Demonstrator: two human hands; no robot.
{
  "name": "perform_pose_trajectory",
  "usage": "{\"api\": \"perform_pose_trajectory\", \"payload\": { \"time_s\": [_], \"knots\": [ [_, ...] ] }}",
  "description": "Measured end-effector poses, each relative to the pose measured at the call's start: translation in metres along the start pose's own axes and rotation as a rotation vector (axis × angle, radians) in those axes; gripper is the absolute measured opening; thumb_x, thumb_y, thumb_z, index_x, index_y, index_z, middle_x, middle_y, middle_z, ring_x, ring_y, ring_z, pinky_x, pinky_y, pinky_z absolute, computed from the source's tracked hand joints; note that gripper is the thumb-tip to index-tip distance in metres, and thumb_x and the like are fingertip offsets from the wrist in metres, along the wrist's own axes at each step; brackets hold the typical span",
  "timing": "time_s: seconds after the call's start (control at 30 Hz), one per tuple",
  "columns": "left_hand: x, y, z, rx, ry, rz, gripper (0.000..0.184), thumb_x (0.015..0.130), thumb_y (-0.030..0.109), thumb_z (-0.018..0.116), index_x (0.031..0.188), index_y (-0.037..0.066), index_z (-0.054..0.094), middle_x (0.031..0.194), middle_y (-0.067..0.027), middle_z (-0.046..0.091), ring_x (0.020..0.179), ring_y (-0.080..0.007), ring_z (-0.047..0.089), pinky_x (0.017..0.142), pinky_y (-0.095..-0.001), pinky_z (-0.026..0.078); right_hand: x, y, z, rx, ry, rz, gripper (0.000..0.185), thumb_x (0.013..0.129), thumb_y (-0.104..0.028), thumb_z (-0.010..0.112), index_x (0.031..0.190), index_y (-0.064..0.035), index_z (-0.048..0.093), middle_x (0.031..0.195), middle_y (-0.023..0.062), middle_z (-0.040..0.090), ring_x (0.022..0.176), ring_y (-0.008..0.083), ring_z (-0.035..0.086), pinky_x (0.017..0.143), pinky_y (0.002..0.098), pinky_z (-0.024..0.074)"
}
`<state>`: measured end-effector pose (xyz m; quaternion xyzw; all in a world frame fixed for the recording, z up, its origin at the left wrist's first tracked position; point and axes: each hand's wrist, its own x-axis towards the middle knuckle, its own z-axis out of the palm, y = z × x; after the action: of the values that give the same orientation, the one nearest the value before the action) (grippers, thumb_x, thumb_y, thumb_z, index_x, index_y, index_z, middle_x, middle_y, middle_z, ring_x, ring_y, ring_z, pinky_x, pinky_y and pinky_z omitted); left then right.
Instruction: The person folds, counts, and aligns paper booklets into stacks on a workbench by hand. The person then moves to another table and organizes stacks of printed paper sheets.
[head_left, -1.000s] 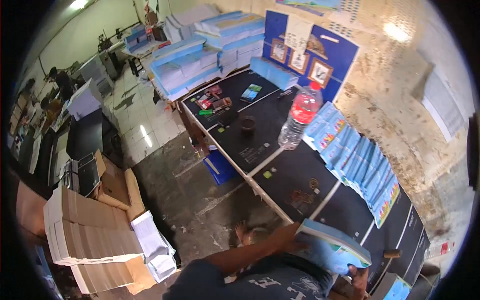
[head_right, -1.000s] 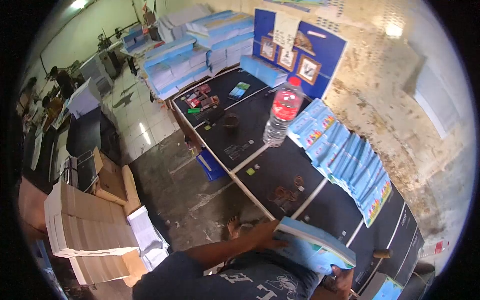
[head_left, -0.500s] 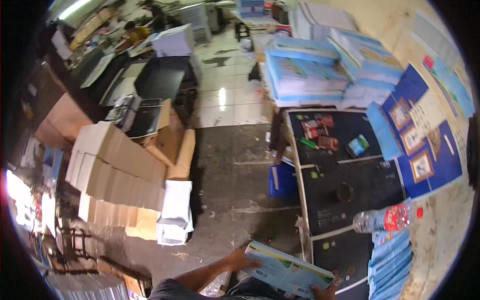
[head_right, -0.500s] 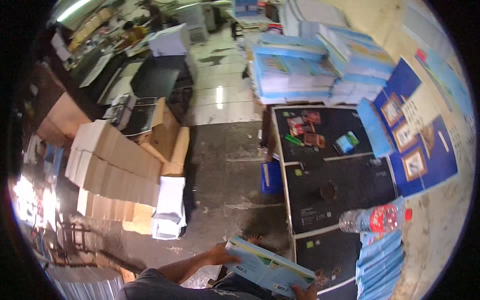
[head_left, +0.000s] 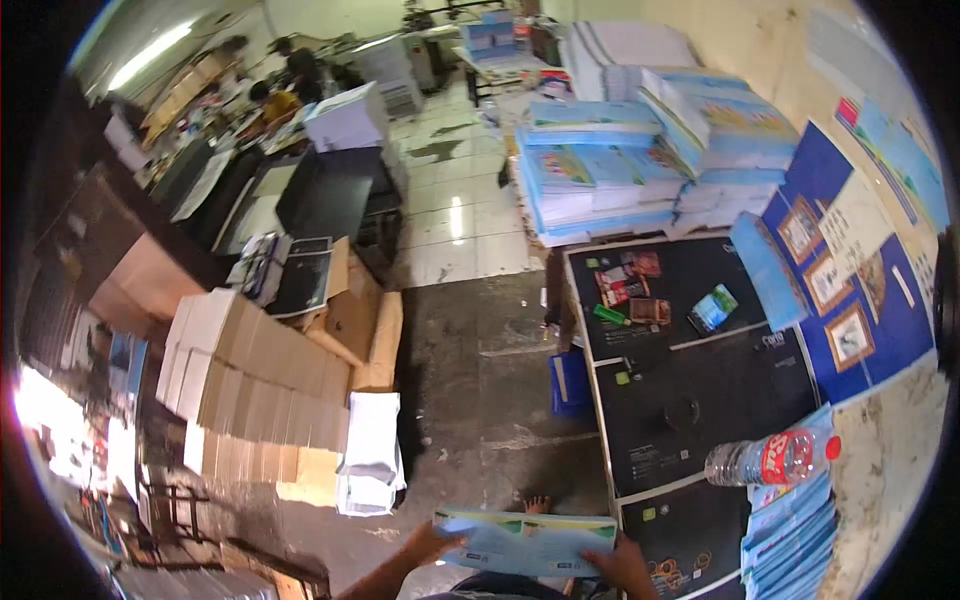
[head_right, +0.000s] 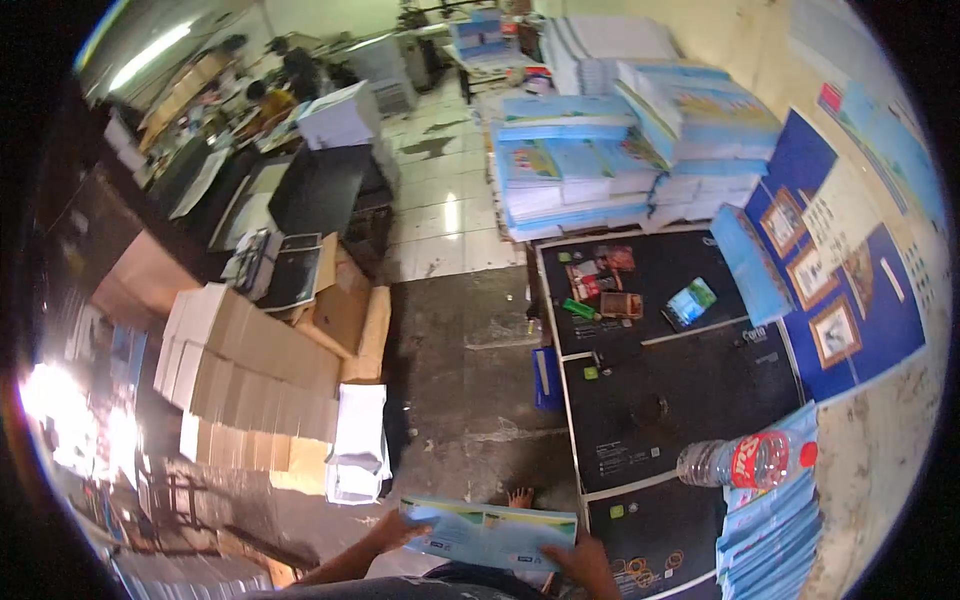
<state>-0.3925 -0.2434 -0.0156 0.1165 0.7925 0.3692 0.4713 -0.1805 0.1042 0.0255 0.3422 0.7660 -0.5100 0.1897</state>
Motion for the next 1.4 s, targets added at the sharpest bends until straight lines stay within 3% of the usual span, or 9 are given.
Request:
{"api": "perform_pose_trajectory", "payload": {
  "time_s": [0.3, 0.4, 0.47, 0.53, 0.67, 0.8, 1.0, 1.23, 1.4],
  "knots": [
    [0.014, 0.029, -0.072, -0.131, 0.313, -0.061, 0.043, 0.085, 0.015, 0.079, 0.120, -0.003, 0.063, 0.107, -0.0123, 0.072, 0.097, -0.0214, 0.066, 0.085, -0.0372, 0.055, 0.049, -0.138, -0.030, -0.022, 0.080, -0.205, 0.059, 0.086, -0.053, 0.074, 0.110, 0.0012, 0.068, 0.096, 0.0252, 0.073, 0.089, 0.0415, 0.072, 0.078, 0.0467, 0.0553],
    [0.024, 0.087, -0.100, -0.377, 0.289, 0.202, 0.043, 0.086, 0.019, 0.080, 0.117, -0.005, 0.064, 0.100, -0.0099, 0.072, 0.087, -0.0191, 0.065, 0.079, -0.0353, 0.055, 0.047, -0.180, -0.062, -0.122, 0.157, -0.209, 0.058, 0.086, -0.052, 0.075, 0.107, 0.0015, 0.068, 0.090, 0.0256, 0.072, 0.085, 0.0422, 0.072, 0.075, 0.0478, 0.0548],
    [0.026, 0.140, -0.122, -0.079, 0.359, 0.045, 0.040, 0.086, 0.019, 0.079, 0.114, -0.006, 0.064, 0.095, -0.0082, 0.070, 0.080, -0.0169, 0.063, 0.076, -0.0345, 0.054, 0.042, -0.210, -0.085, 0.089, 0.224, -0.336, 0.059, 0.085, -0.053, 0.075, 0.108, 0.0014, 0.068, 0.088, 0.0249, 0.072, 0.083, 0.0415, 0.072, 0.074, 0.0479, 0.0546],
    [0.031, 0.185, -0.138, -0.169, 0.391, 0.185, 0.038, 0.087, 0.021, 0.078, 0.111, -0.006, 0.064, 0.091, -0.0070, 0.069, 0.076, -0.0153, 0.063, 0.073, -0.0330, 0.054, 0.038, -0.245, -0.117, -0.037, 0.356, -0.419, 0.055, 0.086, -0.049, 0.075, 0.108, 0.0016, 0.069, 0.089, 0.0246, 0.073, 0.082, 0.0382, 0.073, 0.074, 0.0461, 0.0550],
    [0.077, 0.250, -0.171, -0.345, 0.410, 0.473, 0.046, 0.088, 0.030, 0.078, 0.118, -0.002, 0.064, 0.109, -0.0082, 0.068, 0.098, -0.0172, 0.064, 0.087, -0.0342, 0.052, 0.060, -0.308, -0.186, 0.035, 0.380, -0.489, 0.049, 0.089, -0.040, 0.075, 0.114, 0.0019, 0.070, 0.094, 0.0192, 0.075, 0.084, 0.0240, 0.073, 0.077, 0.0380, 0.0544],
    [0.134, 0.364, -0.206, -0.402, 0.282, 0.566, 0.061, 0.092, 0.042, 0.073, 0.133, -0.002, 0.060, 0.122, -0.0091, 0.066, 0.112, -0.0179, 0.060, 0.098, -0.0340, 0.046, 0.133, -0.359, -0.278, 0.118, 0.298, -0.431, 0.053, 0.091, -0.042, 0.072, 0.123, 0.0002, 0.068, 0.114, 0.0120, 0.073, 0.097, 0.0205, 0.068, 0.087, 0.0346, 0.0515],
    [0.271, 0.478, -0.265, -0.547, -0.085, 0.522, 0.062, 0.097, 0.047, 0.065, 0.134, -0.002, 0.059, 0.124, -0.0114, 0.066, 0.117, -0.0192, 0.060, 0.097, -0.0329, 0.047, 0.255, -0.403, -0.376, 0.156, 0.422, -0.476, 0.066, 0.092, -0.048, 0.070, 0.131, 0.0046, 0.062, 0.130, 0.0180, 0.065, 0.118, 0.0253, 0.061, 0.103, 0.0341, 0.0440],
    [0.388, 0.556, -0.306, -0.182, -0.133, 0.340, 0.070, 0.094, 0.056, 0.065, 0.128, -0.004, 0.059, 0.108, -0.0099, 0.070, 0.091, -0.0191, 0.068, 0.082, -0.0352, 0.055, 0.362, -0.435, -0.467, -0.160, 0.473, -0.172, 0.095, 0.080, -0.078, 0.063, 0.125, 0.0057, 0.067, 0.124, 0.0221, 0.067, 0.111, 0.0299, 0.064, 0.091, 0.0393, 0.0498],
    [0.432, 0.571, -0.306, -0.191, -0.218, 0.332, 0.068, 0.087, 0.058, 0.073, 0.113, -0.004, 0.066, 0.093, -0.0087, 0.070, 0.078, -0.0178, 0.067, 0.068, -0.0307, 0.055, 0.413, -0.420, -0.492, -0.220, 0.524, -0.086, 0.088, 0.078, -0.077, 0.066, 0.117, 0.0016, 0.072, 0.118, 0.0230, 0.070, 0.107, 0.0299, 0.066, 0.092, 0.0393, 0.0494]
  ]
}}
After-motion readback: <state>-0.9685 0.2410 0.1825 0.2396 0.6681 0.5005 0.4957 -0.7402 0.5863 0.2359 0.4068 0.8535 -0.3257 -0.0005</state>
